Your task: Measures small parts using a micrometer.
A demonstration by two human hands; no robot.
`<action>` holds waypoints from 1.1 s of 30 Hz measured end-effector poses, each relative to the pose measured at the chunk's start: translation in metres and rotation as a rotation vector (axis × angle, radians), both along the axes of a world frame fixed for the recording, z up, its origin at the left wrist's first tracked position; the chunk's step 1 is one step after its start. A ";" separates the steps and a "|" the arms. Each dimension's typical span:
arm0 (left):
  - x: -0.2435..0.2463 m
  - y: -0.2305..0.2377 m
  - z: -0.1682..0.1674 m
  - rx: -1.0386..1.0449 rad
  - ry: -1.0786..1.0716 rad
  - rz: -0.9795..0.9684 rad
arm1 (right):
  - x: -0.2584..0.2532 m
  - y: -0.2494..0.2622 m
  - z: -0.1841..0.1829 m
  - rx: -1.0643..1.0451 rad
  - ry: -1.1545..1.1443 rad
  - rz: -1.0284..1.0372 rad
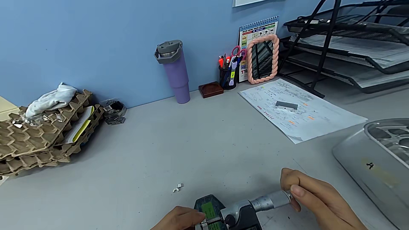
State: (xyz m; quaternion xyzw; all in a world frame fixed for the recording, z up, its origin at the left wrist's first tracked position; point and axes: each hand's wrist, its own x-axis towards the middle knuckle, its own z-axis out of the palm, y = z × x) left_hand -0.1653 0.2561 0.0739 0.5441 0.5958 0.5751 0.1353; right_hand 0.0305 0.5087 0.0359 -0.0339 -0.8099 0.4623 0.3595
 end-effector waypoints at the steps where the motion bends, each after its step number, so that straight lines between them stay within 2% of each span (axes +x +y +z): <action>1: 0.000 0.000 0.000 -0.001 0.008 0.002 | 0.000 -0.001 0.000 0.007 0.002 -0.009; 14: 0.000 0.000 0.000 -0.009 0.059 0.005 | 0.002 -0.001 -0.001 0.011 -0.034 0.024; 25: -0.001 0.000 -0.002 -0.006 0.052 -0.011 | 0.000 -0.003 0.000 0.092 -0.013 -0.045; 33: -0.003 -0.001 0.000 -0.026 0.048 -0.019 | 0.000 0.000 -0.001 0.052 -0.002 -0.023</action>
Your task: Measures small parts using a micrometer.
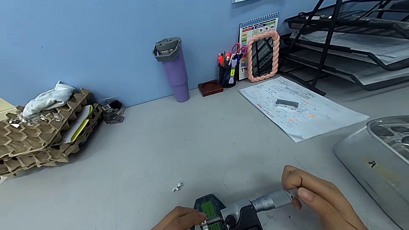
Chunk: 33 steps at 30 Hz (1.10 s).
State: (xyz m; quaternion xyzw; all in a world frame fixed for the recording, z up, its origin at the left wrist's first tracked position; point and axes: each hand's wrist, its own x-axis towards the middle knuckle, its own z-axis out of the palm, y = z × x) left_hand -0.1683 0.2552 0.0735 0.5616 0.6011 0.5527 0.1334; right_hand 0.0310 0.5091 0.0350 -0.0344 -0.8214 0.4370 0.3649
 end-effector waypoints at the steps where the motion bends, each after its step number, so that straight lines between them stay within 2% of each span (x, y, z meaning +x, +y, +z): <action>1: 0.000 -0.001 0.000 -0.006 -0.001 -0.003 | 0.000 0.000 0.000 0.001 0.001 0.001; 8: 0.000 0.000 0.000 -0.012 0.006 -0.001 | 0.000 -0.004 0.001 0.010 0.002 -0.024; 15: 0.004 0.002 -0.001 0.007 -0.046 0.020 | 0.000 -0.001 -0.002 -0.059 -0.035 0.056; 27: 0.011 0.005 -0.003 0.030 -0.154 0.048 | 0.000 -0.002 0.000 0.015 -0.001 -0.001; 33: 0.011 0.005 -0.003 0.032 -0.157 0.049 | -0.001 0.001 -0.002 -0.019 0.013 0.025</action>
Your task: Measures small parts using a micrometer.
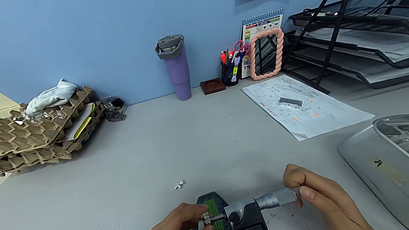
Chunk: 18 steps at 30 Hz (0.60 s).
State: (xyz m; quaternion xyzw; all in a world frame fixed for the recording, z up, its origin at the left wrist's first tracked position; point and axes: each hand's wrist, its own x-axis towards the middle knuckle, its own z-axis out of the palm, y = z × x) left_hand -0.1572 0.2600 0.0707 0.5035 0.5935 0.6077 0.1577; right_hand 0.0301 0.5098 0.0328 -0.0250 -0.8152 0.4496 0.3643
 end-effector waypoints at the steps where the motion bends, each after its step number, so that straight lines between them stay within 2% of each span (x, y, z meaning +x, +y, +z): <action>1: 0.000 0.000 0.000 -0.003 -0.008 -0.003 | 0.000 0.000 0.000 -0.006 0.001 0.002; 12: 0.003 0.002 0.004 -0.024 -0.117 0.032 | -0.001 -0.006 0.000 -0.025 -0.002 -0.039; 18: 0.006 0.003 0.005 -0.012 -0.159 0.043 | -0.002 -0.004 -0.004 -0.046 -0.024 0.017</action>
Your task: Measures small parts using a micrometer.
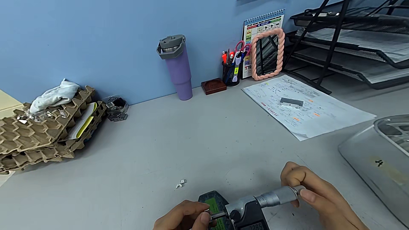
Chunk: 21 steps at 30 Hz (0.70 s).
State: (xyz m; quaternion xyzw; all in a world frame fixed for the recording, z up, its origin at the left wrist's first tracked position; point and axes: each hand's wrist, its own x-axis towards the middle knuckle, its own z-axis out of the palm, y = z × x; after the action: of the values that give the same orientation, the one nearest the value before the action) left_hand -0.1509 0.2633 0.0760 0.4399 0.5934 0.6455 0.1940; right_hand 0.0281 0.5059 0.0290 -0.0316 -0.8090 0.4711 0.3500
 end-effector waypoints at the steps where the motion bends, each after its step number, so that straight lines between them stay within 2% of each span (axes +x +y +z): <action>1: 0.000 0.000 0.000 0.012 -0.006 0.003 | 0.000 0.000 0.000 -0.006 -0.001 -0.002; 6: -0.008 -0.002 0.005 0.057 -0.066 0.142 | 0.002 0.001 0.000 -0.006 -0.007 -0.003; 8: -0.021 -0.008 0.006 -0.079 0.130 0.280 | 0.002 0.002 -0.001 -0.002 -0.011 0.000; 10: -0.036 -0.015 0.002 -0.373 0.471 0.412 | 0.002 0.002 -0.001 0.006 -0.008 -0.001; 12: -0.044 -0.018 -0.004 -0.608 0.671 0.454 | 0.003 0.003 -0.001 0.014 -0.008 -0.004; 15: -0.046 -0.017 -0.010 -0.746 0.711 0.411 | 0.003 0.003 0.000 0.027 -0.009 -0.005; 21: -0.049 -0.011 -0.018 -0.756 0.753 0.441 | 0.003 0.004 -0.001 0.052 0.003 -0.010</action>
State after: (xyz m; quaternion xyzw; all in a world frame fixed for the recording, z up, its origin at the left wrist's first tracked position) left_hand -0.2001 0.2526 0.0579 0.4054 0.8886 0.2129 -0.0260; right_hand 0.0315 0.5099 0.0276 -0.0258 -0.8203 0.4483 0.3542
